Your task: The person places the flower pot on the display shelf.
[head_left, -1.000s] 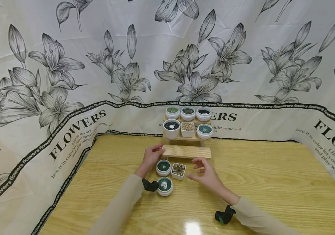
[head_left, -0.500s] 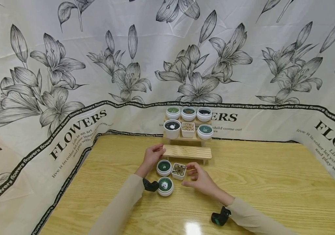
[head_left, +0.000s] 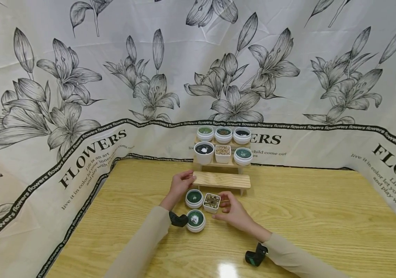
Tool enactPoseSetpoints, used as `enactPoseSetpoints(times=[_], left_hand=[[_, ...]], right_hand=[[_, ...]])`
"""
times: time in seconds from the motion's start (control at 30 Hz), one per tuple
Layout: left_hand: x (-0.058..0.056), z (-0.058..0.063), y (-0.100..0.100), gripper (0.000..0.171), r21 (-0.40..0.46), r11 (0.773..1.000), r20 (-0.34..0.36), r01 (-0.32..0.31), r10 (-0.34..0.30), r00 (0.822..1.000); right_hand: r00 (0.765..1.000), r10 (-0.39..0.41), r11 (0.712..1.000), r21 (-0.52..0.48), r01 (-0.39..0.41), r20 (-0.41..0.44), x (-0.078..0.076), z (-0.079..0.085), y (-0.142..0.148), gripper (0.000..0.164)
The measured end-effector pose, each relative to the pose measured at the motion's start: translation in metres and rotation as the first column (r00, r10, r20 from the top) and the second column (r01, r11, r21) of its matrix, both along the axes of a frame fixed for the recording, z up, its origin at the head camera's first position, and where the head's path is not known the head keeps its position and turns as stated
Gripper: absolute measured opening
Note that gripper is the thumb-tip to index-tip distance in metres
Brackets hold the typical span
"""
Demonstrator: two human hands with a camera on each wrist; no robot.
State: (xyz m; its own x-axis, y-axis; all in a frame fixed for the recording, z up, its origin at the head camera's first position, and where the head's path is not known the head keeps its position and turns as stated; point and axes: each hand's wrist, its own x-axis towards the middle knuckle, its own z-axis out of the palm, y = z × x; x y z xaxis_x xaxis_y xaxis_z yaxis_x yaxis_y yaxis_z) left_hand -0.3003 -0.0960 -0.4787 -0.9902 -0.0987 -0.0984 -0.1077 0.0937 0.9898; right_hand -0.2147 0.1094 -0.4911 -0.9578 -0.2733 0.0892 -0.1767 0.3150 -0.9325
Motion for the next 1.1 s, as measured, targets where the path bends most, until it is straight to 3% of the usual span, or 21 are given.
enactPoseSetpoints(times=[0.67,1.1], left_hand=[[-0.0016,-0.0025,0.0001,0.034,0.016,1.000,-0.008,0.005,-0.005,1.000],[-0.0010,-0.0028,-0.0002,0.034,0.012,1.000,-0.003,0.003,-0.003,1.000]], right_hand=[[0.999,0.030,0.999,-0.042,-0.031,-0.010,-0.0055,-0.0043,-0.0039,0.058],[0.997,0.063,0.998,-0.002,-0.063,-0.039,-0.0016,-0.0038,0.0027,0.055]])
